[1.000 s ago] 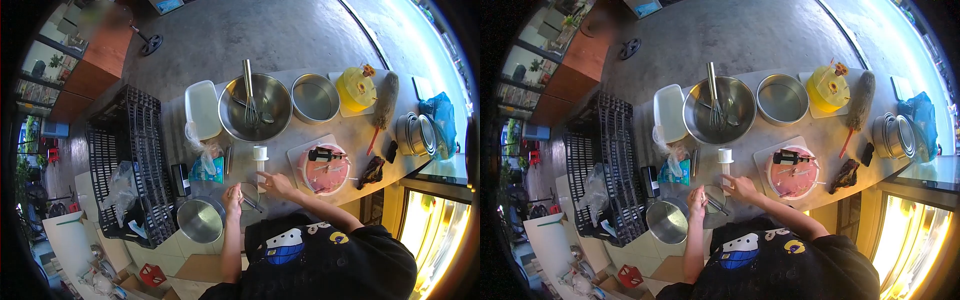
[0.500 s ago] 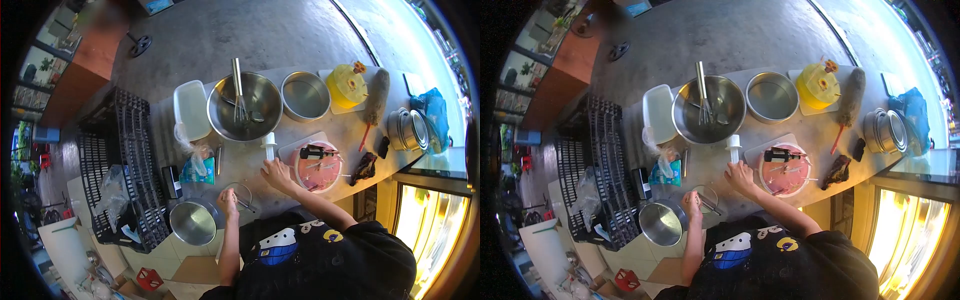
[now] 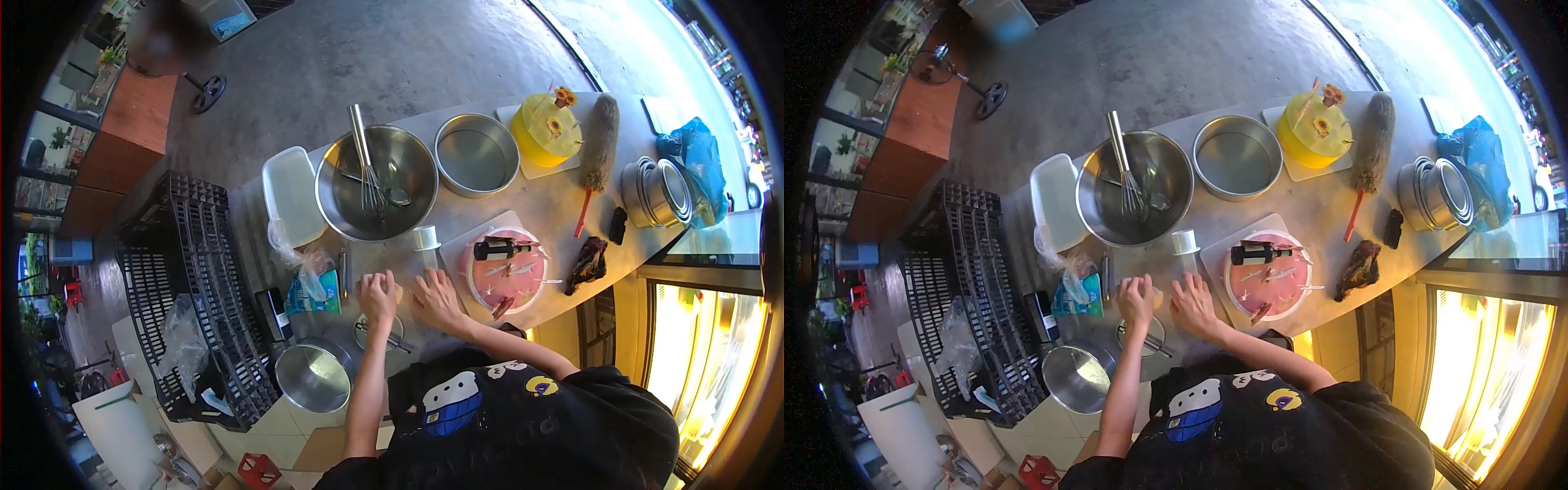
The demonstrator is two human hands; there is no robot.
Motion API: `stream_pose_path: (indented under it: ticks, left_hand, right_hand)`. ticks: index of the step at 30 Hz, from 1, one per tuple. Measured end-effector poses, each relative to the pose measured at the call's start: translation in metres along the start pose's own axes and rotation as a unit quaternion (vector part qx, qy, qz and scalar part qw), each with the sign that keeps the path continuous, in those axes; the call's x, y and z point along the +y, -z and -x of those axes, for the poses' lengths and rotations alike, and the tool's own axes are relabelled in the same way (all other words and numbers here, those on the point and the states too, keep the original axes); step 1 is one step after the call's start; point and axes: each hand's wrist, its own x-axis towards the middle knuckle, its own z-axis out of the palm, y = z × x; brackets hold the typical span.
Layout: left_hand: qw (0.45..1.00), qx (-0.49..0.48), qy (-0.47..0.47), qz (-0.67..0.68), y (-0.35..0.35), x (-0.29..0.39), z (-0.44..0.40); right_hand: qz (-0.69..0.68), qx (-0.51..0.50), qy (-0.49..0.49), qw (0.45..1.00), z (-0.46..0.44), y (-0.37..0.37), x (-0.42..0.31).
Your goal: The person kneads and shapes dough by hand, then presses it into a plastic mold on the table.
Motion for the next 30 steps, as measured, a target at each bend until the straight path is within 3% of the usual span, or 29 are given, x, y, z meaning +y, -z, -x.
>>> stream_pose_path:
  ticks: [2, 3, 5, 10, 16, 30]
  left_hand:
    - [0.997, 0.04, 0.001, -0.065, -0.013, -0.003, -0.004]
    - [0.995, 0.048, 0.021, -0.083, -0.014, 0.002, -0.007]
    - [0.991, 0.08, 0.034, -0.099, -0.026, 0.004, -0.012]
    - [0.98, 0.156, 0.054, -0.109, -0.037, 0.0, -0.008]
    - [0.972, 0.183, 0.069, -0.13, -0.044, 0.005, -0.003]
    - [0.976, 0.109, 0.098, -0.159, -0.061, -0.005, -0.011]
  right_hand:
    - [-0.072, -0.151, -0.033, 0.985, 0.004, -0.01, -0.002]
    - [-0.074, -0.154, -0.03, 0.985, 0.004, -0.014, -0.005]
    - [-0.104, -0.259, -0.051, 0.959, 0.003, -0.021, -0.01]
    - [-0.106, -0.263, -0.026, 0.959, 0.0, -0.027, -0.004]
    - [-0.124, -0.281, -0.026, 0.951, -0.004, -0.047, 0.004]
    - [-0.147, -0.325, -0.099, 0.929, -0.015, -0.041, 0.004]
